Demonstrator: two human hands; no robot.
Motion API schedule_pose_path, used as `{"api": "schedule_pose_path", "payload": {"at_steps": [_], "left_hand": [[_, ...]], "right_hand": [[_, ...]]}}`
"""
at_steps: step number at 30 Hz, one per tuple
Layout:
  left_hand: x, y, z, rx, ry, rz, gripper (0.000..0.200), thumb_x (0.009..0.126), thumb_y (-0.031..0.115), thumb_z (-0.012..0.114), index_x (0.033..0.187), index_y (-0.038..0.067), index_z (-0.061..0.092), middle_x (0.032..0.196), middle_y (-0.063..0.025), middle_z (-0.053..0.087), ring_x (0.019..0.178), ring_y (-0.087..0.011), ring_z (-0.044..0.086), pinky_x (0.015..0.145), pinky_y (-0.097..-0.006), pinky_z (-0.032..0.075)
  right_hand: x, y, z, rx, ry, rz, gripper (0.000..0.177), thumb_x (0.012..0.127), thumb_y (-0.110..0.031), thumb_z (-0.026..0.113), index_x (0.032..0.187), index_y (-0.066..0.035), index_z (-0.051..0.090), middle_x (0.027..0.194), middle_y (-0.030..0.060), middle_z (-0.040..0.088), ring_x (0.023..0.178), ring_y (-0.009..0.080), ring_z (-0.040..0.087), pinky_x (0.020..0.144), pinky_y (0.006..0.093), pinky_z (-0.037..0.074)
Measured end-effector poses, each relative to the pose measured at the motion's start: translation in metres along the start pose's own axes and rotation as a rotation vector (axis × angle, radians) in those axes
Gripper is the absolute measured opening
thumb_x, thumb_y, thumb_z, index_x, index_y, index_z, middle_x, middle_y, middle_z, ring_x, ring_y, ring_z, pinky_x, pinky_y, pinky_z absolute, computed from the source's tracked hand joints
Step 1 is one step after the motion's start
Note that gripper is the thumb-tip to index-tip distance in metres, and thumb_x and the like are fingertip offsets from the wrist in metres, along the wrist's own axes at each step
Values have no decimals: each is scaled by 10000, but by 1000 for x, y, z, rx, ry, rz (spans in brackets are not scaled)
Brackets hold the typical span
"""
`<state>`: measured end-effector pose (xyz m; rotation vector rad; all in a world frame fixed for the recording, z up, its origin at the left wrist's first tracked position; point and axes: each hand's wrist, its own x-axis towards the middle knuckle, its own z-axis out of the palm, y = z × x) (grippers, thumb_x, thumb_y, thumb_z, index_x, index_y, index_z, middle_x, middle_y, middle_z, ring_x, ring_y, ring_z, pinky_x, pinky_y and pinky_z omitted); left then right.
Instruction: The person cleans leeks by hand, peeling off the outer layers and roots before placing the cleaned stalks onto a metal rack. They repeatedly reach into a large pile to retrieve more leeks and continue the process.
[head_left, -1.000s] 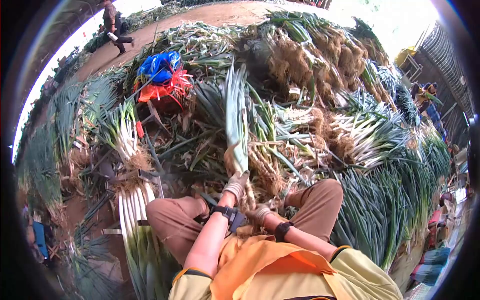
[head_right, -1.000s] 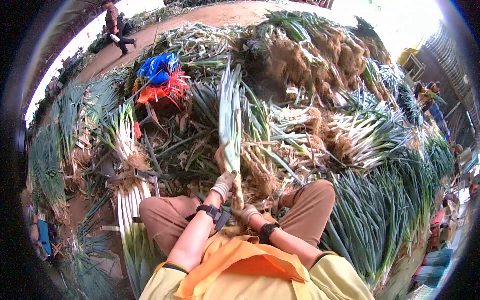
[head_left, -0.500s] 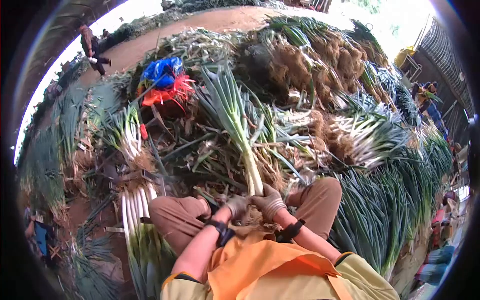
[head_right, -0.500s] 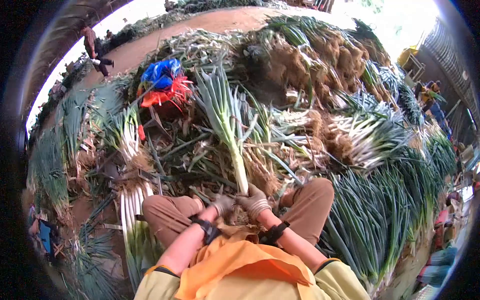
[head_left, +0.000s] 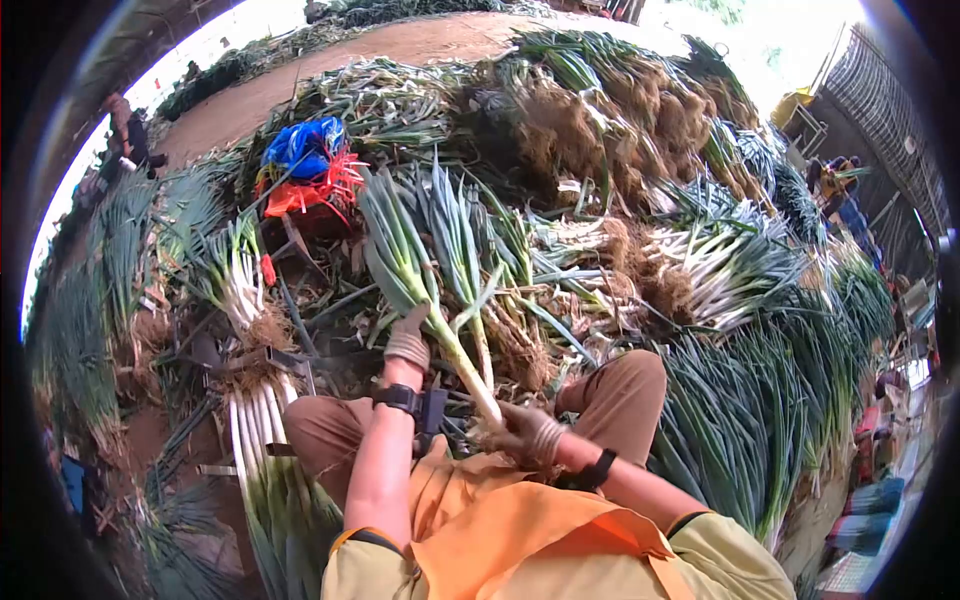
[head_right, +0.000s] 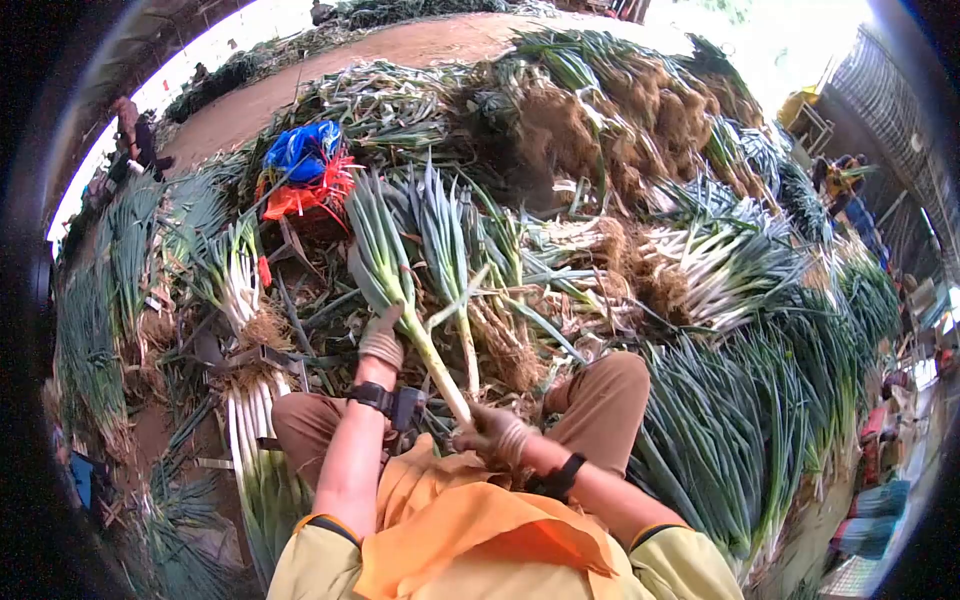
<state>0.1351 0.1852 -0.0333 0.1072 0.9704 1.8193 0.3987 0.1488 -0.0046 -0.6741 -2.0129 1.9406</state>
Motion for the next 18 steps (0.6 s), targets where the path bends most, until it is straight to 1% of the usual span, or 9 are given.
{"api": "schedule_pose_path", "payload": {"at_steps": [2,5,6,7,9,10,13,15,18], "left_hand": [[-29,35,29,144,-104,104,301,742,179,644,970,6,551,792,-90,598,697,-211,585,656,-326,495],[-48,52,65,250,-209,150,360,710,172,695,1001,22,545,826,-67,598,702,-180,586,670,-301,487],[-49,51,66,376,-152,199,354,711,169,695,998,24,546,834,-63,597,707,-176,587,664,-295,487],[-49,50,67,499,-94,252,348,713,165,695,996,26,547,841,-59,597,712,-172,587,658,-289,487],[-73,56,89,360,-194,282,350,697,155,715,966,-13,568,847,-43,605,712,-125,552,641,-245,449],[-78,56,89,383,-177,284,335,708,165,703,963,1,560,814,-52,606,685,-142,570,624,-255,464],[-87,59,86,411,-205,292,382,707,106,701,1033,9,527,900,-30,586,749,-109,542,658,-244,450],[-92,63,90,474,-173,369,366,715,85,684,1037,11,526,897,-24,585,765,-108,540,667,-245,452],[-103,66,98,463,-172,361,360,715,76,675,1036,9,526,898,-23,584,767,-105,539,669,-238,452]], "right_hand": [[32,9,-44,-86,-299,60,327,830,-265,568,1046,-19,550,897,54,613,820,88,538,701,259,455],[81,-59,-52,180,-21,272,283,887,-254,457,1065,-50,542,751,38,550,666,132,503,577,260,452],[94,-65,-39,-360,247,-484,252,888,-234,456,1060,-75,552,735,36,535,639,115,480,552,262,435],[111,-67,-40,314,204,-7,201,859,-170,498,1019,-81,582,673,45,546,599,122,467,530,259,422],[130,-56,-44,540,181,166,335,816,-176,547,1113,-45,464,845,87,601,558,175,546,487,246,439],[131,-39,-45,18,285,53,264,798,-214,561,1002,-48,548,746,92,600,580,167,537,529,277,444],[106,34,-56,-1513,-107,257,626,823,-304,441,1343,-64,189,1268,159,414,1102,306,462,978,452,290],[92,52,-83,-1251,-143,355,595,818,-282,486,1311,-49,249,1244,158,435,1067,259,481,917,397,341],[107,-28,-107,-686,217,196,548,812,-250,554,1263,-26,339,1208,157,467,1013,189,509,825,315,417]]}}
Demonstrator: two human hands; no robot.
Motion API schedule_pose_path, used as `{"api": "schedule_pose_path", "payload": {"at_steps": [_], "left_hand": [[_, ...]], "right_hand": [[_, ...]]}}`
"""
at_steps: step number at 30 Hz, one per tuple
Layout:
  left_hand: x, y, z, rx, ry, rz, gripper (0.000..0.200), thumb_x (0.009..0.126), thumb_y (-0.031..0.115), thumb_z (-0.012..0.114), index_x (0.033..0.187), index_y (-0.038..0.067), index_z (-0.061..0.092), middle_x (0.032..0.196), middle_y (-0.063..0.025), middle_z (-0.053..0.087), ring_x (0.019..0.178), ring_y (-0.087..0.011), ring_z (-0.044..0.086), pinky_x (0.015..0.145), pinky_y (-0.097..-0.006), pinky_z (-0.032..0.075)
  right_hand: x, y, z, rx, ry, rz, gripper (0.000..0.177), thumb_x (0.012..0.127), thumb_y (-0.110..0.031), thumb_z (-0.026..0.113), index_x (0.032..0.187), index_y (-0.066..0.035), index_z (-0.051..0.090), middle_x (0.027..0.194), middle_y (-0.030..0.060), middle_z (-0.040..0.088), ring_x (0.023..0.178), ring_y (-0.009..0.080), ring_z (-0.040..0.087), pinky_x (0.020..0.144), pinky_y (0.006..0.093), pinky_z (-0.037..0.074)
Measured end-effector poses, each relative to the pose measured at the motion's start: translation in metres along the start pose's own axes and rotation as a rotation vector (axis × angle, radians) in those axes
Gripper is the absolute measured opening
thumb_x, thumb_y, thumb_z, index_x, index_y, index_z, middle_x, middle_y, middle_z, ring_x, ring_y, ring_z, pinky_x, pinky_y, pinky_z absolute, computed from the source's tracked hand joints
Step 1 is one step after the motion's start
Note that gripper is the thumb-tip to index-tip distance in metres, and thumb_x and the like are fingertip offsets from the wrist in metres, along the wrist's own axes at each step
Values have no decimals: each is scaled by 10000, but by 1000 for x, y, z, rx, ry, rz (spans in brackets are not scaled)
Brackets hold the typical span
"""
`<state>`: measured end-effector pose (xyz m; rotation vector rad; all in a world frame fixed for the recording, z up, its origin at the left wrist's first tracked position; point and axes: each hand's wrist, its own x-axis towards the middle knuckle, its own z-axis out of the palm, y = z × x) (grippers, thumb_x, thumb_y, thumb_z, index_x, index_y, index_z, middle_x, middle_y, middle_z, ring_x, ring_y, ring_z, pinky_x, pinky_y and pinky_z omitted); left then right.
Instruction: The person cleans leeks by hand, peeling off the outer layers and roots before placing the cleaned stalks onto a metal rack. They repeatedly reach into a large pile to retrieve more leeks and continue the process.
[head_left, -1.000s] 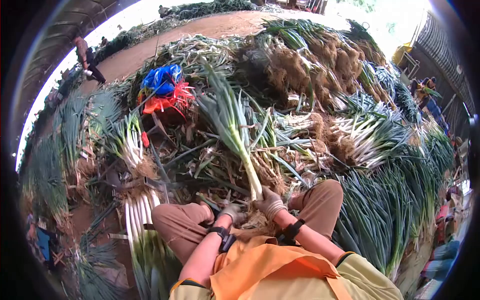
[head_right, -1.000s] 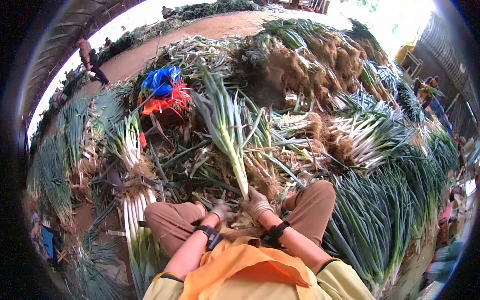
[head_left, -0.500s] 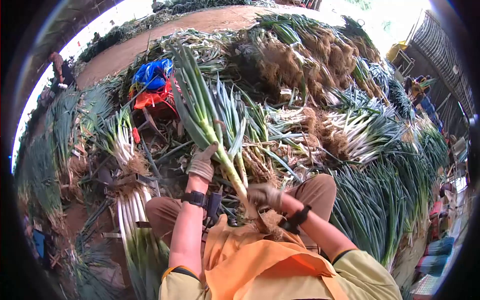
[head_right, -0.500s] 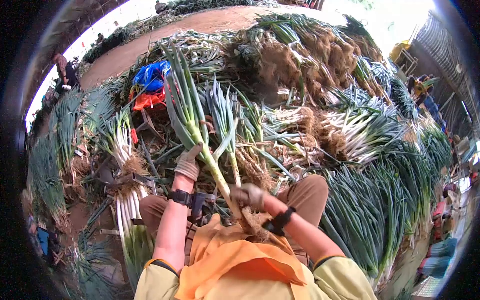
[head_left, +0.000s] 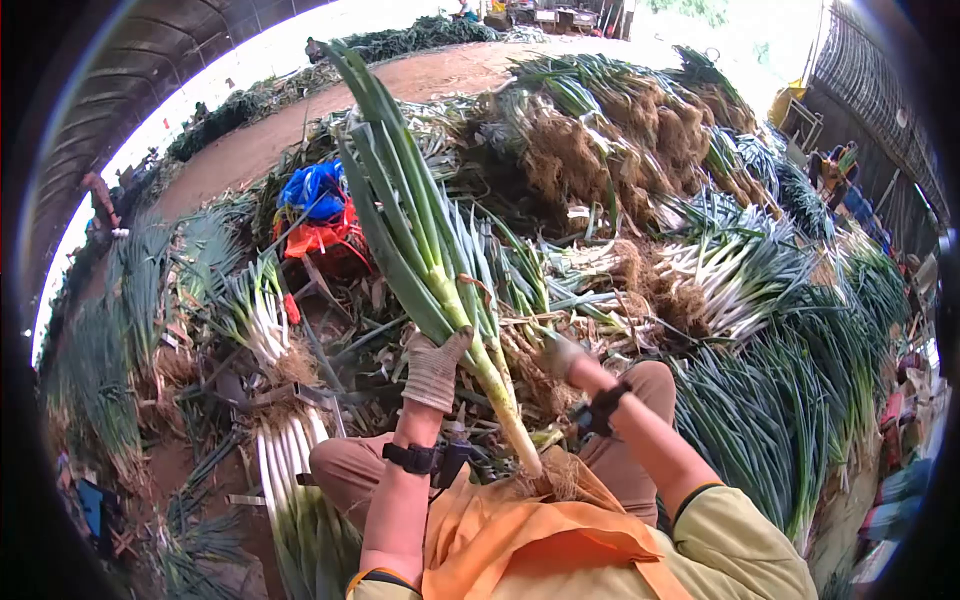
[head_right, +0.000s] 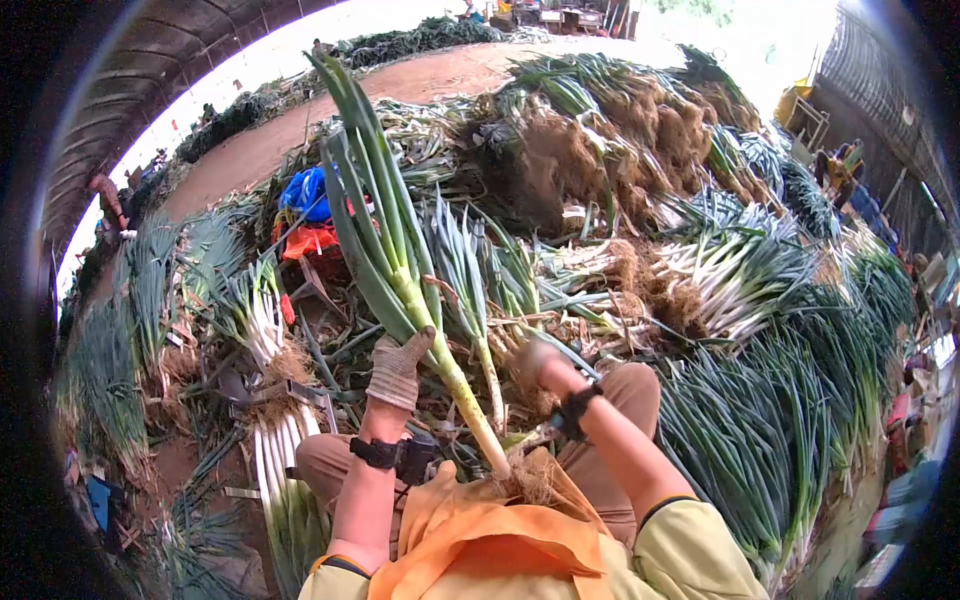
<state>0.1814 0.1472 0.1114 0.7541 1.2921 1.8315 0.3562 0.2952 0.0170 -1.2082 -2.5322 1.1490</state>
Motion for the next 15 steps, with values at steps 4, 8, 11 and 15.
{"api": "schedule_pose_path", "payload": {"at_steps": [4,8,11,15], "left_hand": [[7,-7,1,28,5,-77,301,726,112,667,972,-17,550,859,-40,586,724,-96,538,628,-224,449],[12,-16,-10,173,90,-95,346,703,185,693,961,-10,567,790,-44,592,660,-112,547,602,-254,454],[-1,-7,-15,9,-21,31,343,706,198,696,950,-7,568,777,-51,596,668,-136,564,606,-272,462],[-15,11,-10,-146,-56,-79,373,726,225,685,985,-2,539,810,-74,601,722,-172,592,642,-299,477]], "right_hand": [[0,-145,-81,645,-74,-253,620,781,-217,629,1280,-12,323,1164,170,502,1013,152,511,806,262,455],[27,-159,-121,110,-95,-346,270,749,-165,635,981,-30,606,836,41,632,660,126,541,590,298,456],[-3,-146,-183,799,255,-557,130,771,-154,605,854,-56,627,691,-11,595,526,101,492,492,238,399],[11,-52,-183,294,499,-153,268,754,-179,626,992,-65,584,756,44,592,649,139,546,566,253,457]]}}
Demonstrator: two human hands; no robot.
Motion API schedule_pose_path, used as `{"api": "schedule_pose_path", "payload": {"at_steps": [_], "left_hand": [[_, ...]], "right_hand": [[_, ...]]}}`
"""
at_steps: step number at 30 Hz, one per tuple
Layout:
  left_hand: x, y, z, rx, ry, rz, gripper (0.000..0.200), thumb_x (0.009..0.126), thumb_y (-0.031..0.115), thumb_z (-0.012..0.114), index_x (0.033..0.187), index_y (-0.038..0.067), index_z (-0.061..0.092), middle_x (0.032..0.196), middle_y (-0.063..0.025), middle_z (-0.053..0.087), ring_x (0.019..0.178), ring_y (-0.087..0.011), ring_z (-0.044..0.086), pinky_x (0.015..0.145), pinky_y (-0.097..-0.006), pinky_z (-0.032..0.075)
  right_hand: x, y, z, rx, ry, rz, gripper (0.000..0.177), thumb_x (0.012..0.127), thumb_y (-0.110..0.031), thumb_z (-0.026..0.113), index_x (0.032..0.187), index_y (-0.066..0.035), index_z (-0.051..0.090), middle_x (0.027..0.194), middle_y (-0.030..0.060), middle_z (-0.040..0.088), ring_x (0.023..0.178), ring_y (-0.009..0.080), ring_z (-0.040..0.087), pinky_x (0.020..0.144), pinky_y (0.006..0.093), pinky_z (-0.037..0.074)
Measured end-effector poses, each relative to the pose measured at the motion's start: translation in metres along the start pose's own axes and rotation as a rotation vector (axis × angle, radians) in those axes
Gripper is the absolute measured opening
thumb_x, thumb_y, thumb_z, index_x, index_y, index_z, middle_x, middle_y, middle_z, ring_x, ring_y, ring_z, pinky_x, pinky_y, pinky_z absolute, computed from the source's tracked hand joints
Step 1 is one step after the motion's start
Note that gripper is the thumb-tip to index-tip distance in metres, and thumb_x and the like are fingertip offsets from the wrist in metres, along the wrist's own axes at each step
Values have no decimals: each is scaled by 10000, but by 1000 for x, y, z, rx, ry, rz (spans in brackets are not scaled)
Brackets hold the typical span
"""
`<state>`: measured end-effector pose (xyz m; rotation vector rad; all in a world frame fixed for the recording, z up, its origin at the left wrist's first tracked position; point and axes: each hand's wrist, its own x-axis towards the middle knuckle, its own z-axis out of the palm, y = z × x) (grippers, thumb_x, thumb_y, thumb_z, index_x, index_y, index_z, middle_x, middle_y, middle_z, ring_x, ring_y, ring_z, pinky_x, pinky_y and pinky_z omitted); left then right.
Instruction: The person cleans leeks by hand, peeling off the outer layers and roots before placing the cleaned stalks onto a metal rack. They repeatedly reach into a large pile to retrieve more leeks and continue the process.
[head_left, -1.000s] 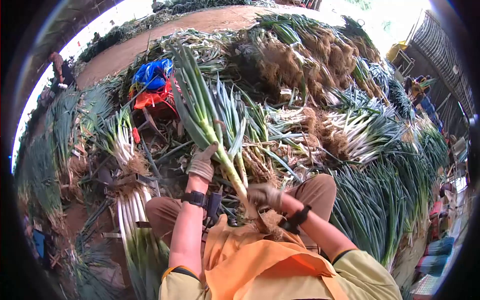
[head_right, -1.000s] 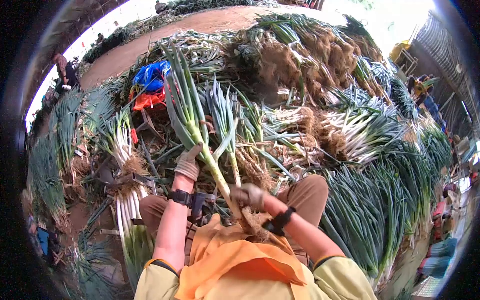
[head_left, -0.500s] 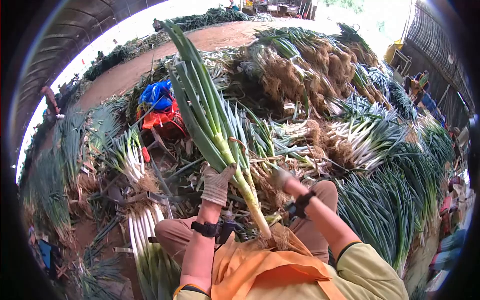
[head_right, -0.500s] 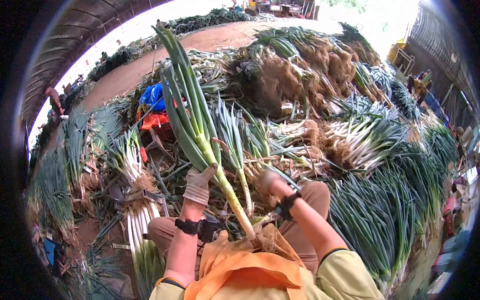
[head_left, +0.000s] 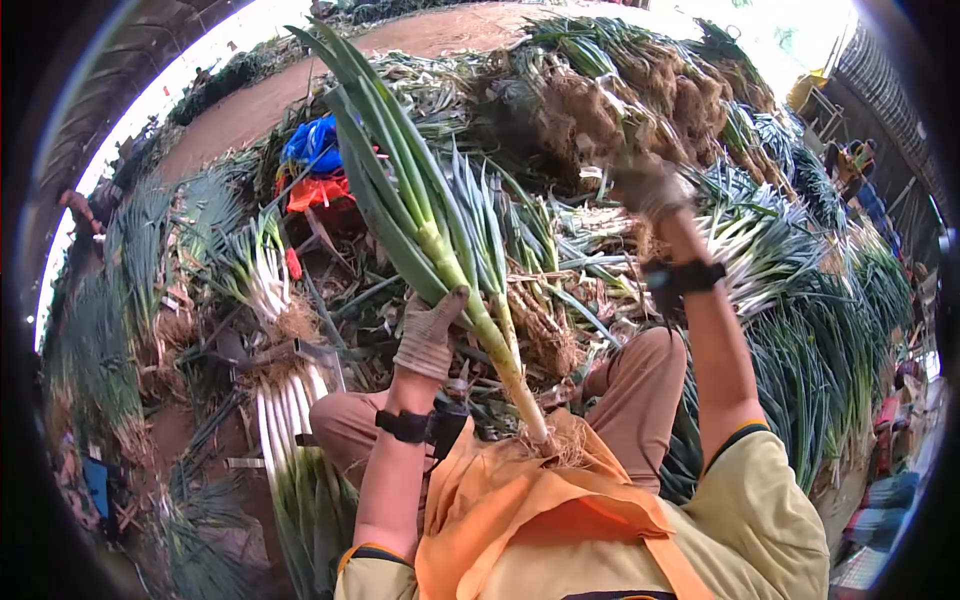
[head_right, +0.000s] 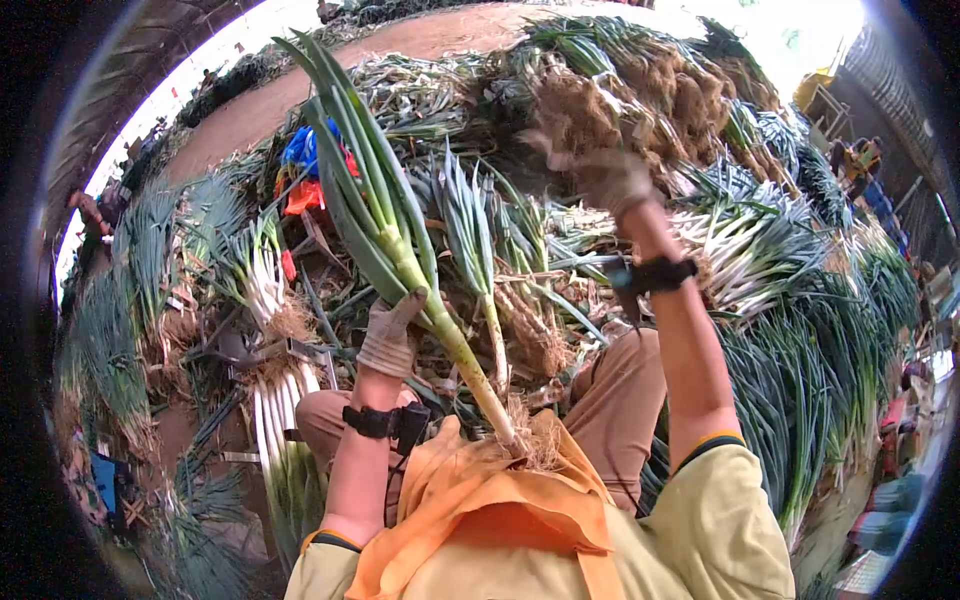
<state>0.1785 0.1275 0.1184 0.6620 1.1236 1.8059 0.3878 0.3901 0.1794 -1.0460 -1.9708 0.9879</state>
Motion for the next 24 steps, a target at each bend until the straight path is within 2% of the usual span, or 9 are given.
{"api": "schedule_pose_path", "payload": {"at_steps": [3,5,7,10,14,17,20,22,24], "left_hand": [[-4,6,7,-67,-74,-28,395,733,247,680,1009,9,530,849,-88,600,761,-182,598,679,-307,489],[-10,11,12,-28,-97,-66,403,738,265,677,1007,2,533,845,-99,609,771,-184,602,680,-306,490],[1,-1,4,383,-138,73,392,763,277,650,1002,-14,538,836,-99,619,785,-184,605,667,-281,481],[-6,-1,16,1020,44,170,348,769,298,639,902,-20,586,784,-60,620,712,-158,603,566,-252,454],[-18,-21,24,227,128,73,294,794,225,589,934,-29,545,810,-41,560,674,-126,501,622,-260,431],[-20,-34,25,280,174,162,274,810,222,562,956,-8,530,830,-36,533,715,-114,473,679,-249,407],[-25,-36,25,-10,352,-96,225,826,211,536,927,10,535,814,-40,536,756,-131,500,715,-253,411],[-19,-50,11,-468,32,-323,165,822,175,521,896,28,542,806,-62,554,766,-174,542,703,-277,442],[-19,-59,5,58,-178,-17,118,813,148,515,872,51,548,776,-83,564,740,-212,568,650,-308,472]], "right_hand": [[-72,30,57,-548,-408,-22,407,720,-251,683,1079,-122,540,782,37,557,763,177,549,658,300,463],[-117,45,98,520,-947,188,575,680,-187,712,1171,-30,456,968,81,569,881,170,547,783,311,457],[-169,15,130,636,-1068,105,375,679,-93,675,1014,-48,511,858,21,568,762,132,545,689,265,470],[-204,-10,146,638,-766,469,305,703,-129,661,968,-50,533,702,9,577,639,102,536,607,253,465],[-211,-21,140,584,-555,476,280,692,-145,671,923,-44,549,661,7,559,590,72,505,544,244,443],[-215,-10,156,504,-352,331,183,689,-115,671,809,-42,553,641,-10,542,515,63,492,458,225,412],[-214,-10,150,530,-478,411,185,686,-117,672,803,-47,548,650,-13,535,518,64,487,461,228,410],[-215,-2,154,438,-471,242,187,689,-121,675,801,-52,542,653,-12,537,516,69,489,462,230,417],[-215,-13,145,570,-663,326,192,689,-114,677,819,-48,552,658,-4,550,526,76,506,476,230,433]]}}
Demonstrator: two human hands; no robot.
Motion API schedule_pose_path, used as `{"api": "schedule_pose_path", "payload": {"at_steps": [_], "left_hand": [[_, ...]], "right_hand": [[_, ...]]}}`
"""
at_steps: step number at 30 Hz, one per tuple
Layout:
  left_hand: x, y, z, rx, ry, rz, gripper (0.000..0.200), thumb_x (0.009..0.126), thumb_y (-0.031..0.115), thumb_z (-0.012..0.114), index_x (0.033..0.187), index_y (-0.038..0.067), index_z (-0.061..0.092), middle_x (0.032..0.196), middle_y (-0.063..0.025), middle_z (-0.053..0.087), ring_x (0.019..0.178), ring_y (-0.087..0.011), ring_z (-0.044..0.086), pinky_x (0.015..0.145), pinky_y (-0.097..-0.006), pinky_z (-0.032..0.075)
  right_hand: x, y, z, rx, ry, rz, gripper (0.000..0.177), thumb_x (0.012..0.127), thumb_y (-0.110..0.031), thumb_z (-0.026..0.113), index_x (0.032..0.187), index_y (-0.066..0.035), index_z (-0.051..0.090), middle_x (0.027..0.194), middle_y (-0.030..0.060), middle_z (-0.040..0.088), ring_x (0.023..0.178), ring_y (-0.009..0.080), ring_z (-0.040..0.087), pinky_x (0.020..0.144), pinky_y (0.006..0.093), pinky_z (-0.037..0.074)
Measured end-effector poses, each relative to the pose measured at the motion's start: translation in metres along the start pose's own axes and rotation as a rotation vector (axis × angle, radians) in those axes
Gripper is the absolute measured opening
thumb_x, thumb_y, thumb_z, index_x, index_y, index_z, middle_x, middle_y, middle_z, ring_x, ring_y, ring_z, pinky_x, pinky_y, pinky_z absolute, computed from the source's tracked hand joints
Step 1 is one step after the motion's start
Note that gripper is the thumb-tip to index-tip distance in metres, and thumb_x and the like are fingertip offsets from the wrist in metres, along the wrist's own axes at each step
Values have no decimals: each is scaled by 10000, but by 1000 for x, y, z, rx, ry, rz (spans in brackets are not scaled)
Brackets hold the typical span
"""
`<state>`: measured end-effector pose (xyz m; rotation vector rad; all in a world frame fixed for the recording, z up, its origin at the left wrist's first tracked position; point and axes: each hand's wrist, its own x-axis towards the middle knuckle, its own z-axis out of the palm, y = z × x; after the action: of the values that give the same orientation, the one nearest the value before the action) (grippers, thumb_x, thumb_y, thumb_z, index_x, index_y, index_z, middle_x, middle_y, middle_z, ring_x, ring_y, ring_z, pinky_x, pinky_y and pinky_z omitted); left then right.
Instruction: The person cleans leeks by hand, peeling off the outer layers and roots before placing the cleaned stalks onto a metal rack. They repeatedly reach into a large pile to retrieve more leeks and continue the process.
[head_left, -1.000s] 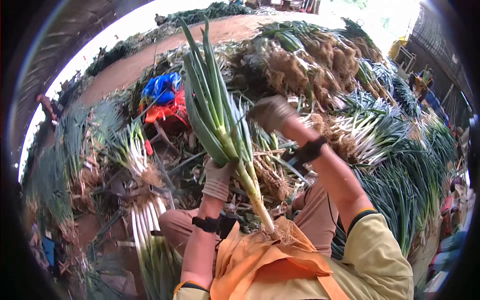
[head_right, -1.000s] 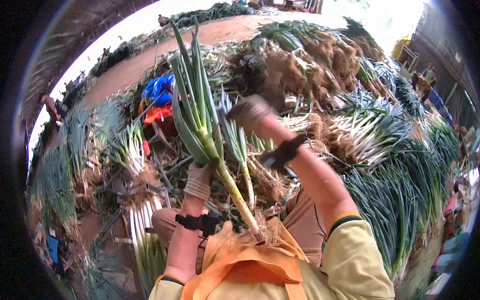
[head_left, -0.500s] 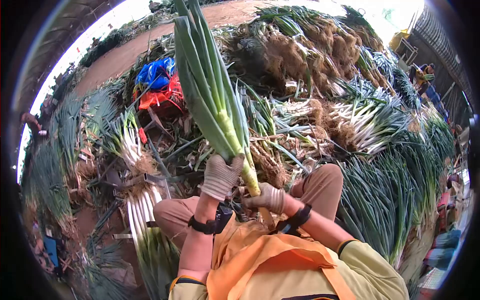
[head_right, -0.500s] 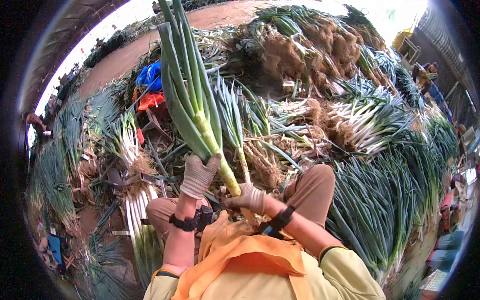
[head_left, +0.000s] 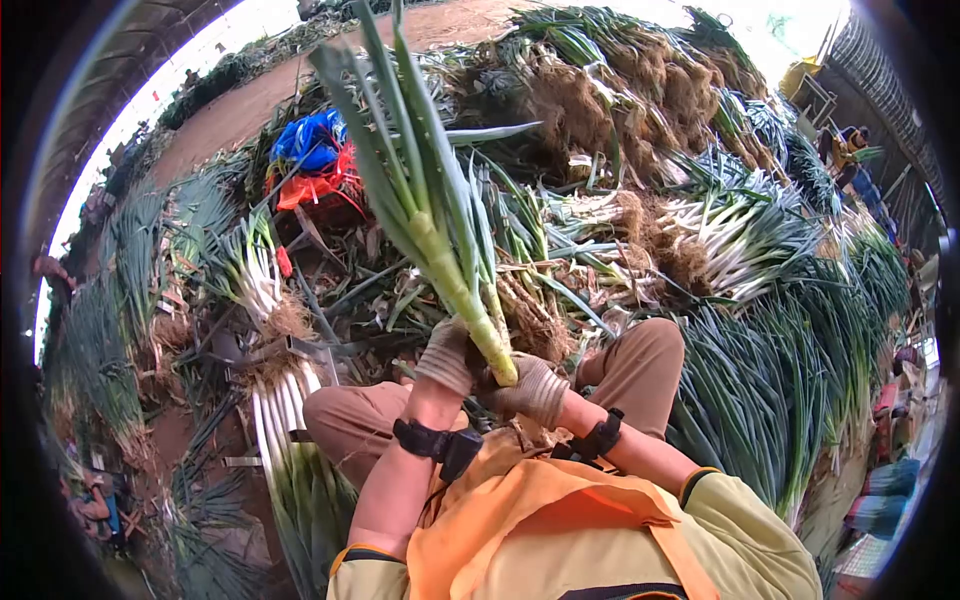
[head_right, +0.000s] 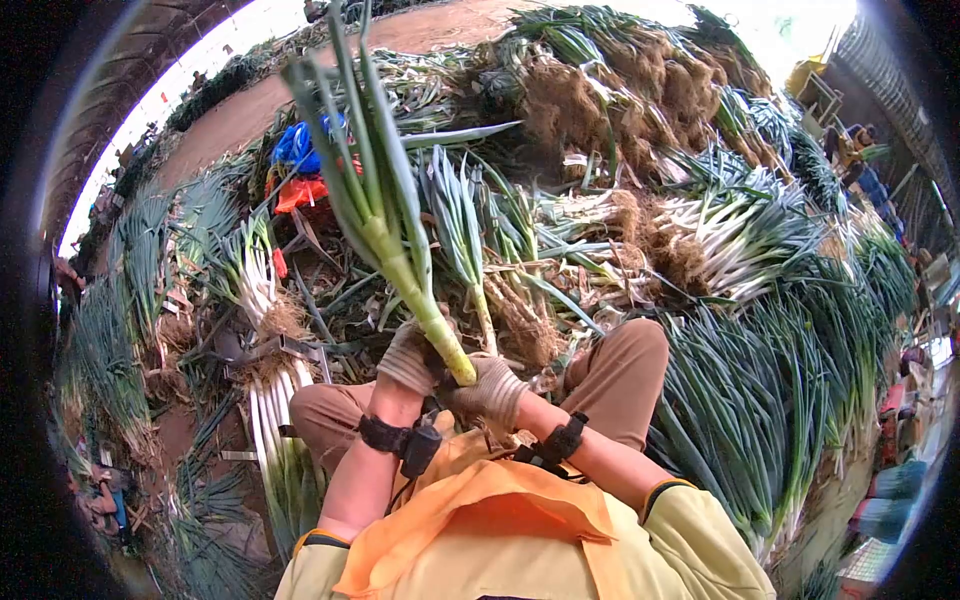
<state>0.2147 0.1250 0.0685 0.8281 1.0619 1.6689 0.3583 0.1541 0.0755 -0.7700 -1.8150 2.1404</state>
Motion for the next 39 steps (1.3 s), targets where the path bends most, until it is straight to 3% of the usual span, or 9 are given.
{"api": "schedule_pose_path", "payload": {"at_steps": [2,8,11,15,21,24,34,37,39], "left_hand": [[-2,6,-8,-656,-135,-459,157,814,75,509,957,11,499,818,-86,540,737,-164,541,661,-273,479],[-2,-33,-51,1445,-35,-204,185,838,213,487,885,72,598,735,-58,589,670,-183,580,623,-348,468],[-36,58,-13,17,257,-120,269,801,263,582,901,14,571,728,-145,594,607,-122,584,505,-303,462],[-41,63,-1,1239,308,149,213,784,213,606,788,3,577,575,-121,563,502,-161,567,452,-301,427],[-51,47,12,1156,-27,228,210,764,189,590,640,26,544,568,-139,536,471,-237,526,452,-306,421],[-69,38,14,1215,-296,190,137,732,147,608,716,14,576,598,-102,567,524,-181,547,510,-278,450],[-3,99,-17,-509,173,63,372,776,162,637,1099,73,476,670,-22,521,544,-118,520,518,-262,453],[41,112,-41,-438,138,104,292,786,120,606,1059,96,505,661,23,494,521,-64,472,514,-234,425],[58,123,-43,-403,140,142,277,777,128,614,1034,96,514,684,23,495,534,-57,466,530,-232,422]], "right_hand": [[-8,-9,-1,-73,-32,120,222,689,-120,684,857,-40,563,664,8,566,545,79,528,495,226,448],[-5,-5,11,-247,66,63,214,686,-142,699,838,-39,590,693,3,587,593,41,507,537,220,444],[6,5,14,-236,182,-72,256,669,-157,702,855,-29,583,716,30,602,644,65,508,597,248,451],[27,34,22,-470,259,-122,337,665,-258,694,870,-12,587,723,145,614,614,230,575,586,319,462],[34,53,22,-520,269,-16,420,636,-361,698,831,-5,591,718,161,612,624,278,583,579,346,463],[48,68,15,1221,161,568,213,840,-217,452,899,-29,533,757,129,585,649,257,555,582,352,469],[58,-2,26,896,-66,603,272,822,-275,489,961,-42,506,750,104,578,654,227,591,584,355,502],[28,-103,19,-1030,236,-148,392,734,-224,624,1040,-18,489,848,163,574,776,294,574,685,356,464],[52,-103,15,-735,363,-950,312,701,-119,641,981,-25,540,890,160,580,828,322,567,722,343,465]]}}
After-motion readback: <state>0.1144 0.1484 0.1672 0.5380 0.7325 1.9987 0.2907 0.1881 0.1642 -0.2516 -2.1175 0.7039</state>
